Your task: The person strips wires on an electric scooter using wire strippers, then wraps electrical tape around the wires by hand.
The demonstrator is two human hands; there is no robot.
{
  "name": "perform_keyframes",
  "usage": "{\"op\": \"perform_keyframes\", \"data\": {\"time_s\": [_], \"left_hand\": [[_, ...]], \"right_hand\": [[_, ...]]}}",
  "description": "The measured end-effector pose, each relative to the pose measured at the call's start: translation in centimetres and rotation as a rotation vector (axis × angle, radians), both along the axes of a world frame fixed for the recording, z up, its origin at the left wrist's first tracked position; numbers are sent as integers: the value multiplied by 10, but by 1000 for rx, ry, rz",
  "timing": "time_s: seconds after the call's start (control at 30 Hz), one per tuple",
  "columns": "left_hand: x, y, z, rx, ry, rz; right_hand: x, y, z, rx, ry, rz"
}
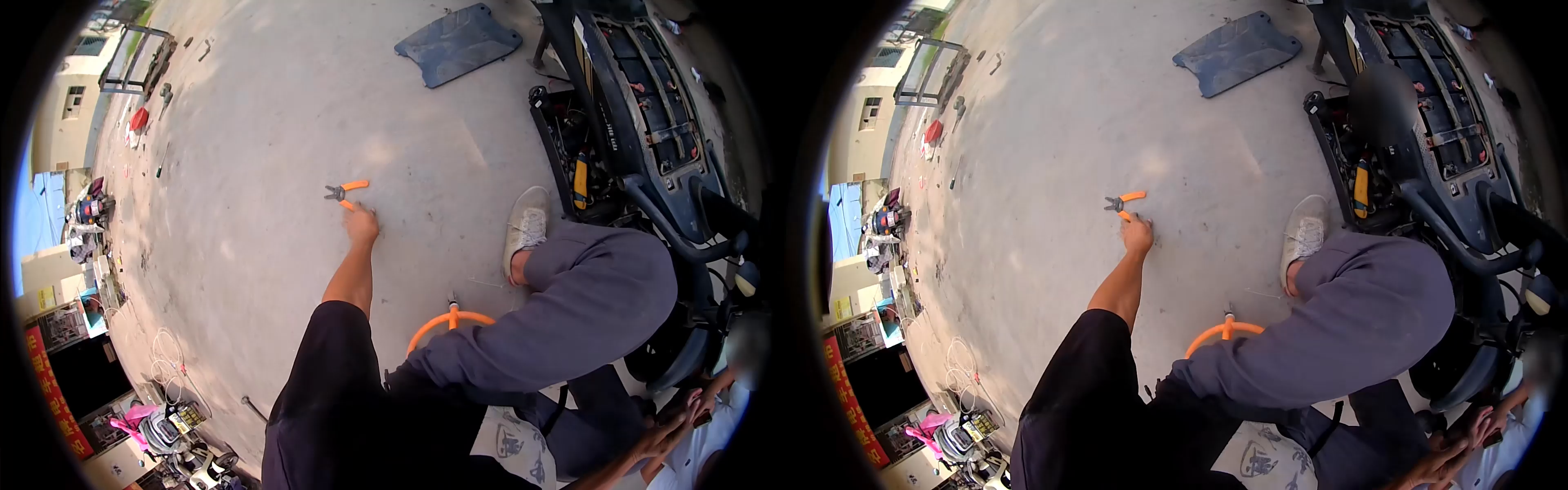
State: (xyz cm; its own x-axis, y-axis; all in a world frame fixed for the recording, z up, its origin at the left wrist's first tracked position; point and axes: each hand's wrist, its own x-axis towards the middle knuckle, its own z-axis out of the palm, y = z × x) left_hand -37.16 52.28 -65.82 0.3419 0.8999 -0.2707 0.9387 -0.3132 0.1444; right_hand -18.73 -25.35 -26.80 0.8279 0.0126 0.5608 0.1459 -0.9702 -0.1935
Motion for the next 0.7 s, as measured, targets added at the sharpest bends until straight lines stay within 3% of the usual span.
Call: {"op": "perform_keyframes", "data": {"time_s": [0.1,0.2,0.27,0.3,0.33,0.37,0.4,0.43,0.47,0.57,0.7], "left_hand": [[-6,3,-23,-57,21,103],[-11,-10,-1,-109,5,85],[-21,-12,-47,-40,-160,239],[-27,7,-61,-478,-440,459],[-10,-7,-17,-736,-677,697],[4,-14,7,-807,-815,674],[9,-7,4,-734,-849,500],[34,-33,69,-722,-984,427],[58,-55,120,-721,-1269,432],[107,-92,270,-903,-1543,-120],[154,-185,425,-1107,-1565,-645]], "right_hand": [[-16,-27,-1,151,-13,-23],[-24,8,9,319,-12,44],[-29,20,14,426,26,118],[-40,18,7,425,-42,97],[-49,17,0,423,-109,75],[-45,56,19,463,-43,112],[-41,95,39,503,23,144],[-34,126,52,705,44,204],[-28,135,67,655,88,344],[-15,161,84,596,150,566],[1,195,100,658,214,763]]}}
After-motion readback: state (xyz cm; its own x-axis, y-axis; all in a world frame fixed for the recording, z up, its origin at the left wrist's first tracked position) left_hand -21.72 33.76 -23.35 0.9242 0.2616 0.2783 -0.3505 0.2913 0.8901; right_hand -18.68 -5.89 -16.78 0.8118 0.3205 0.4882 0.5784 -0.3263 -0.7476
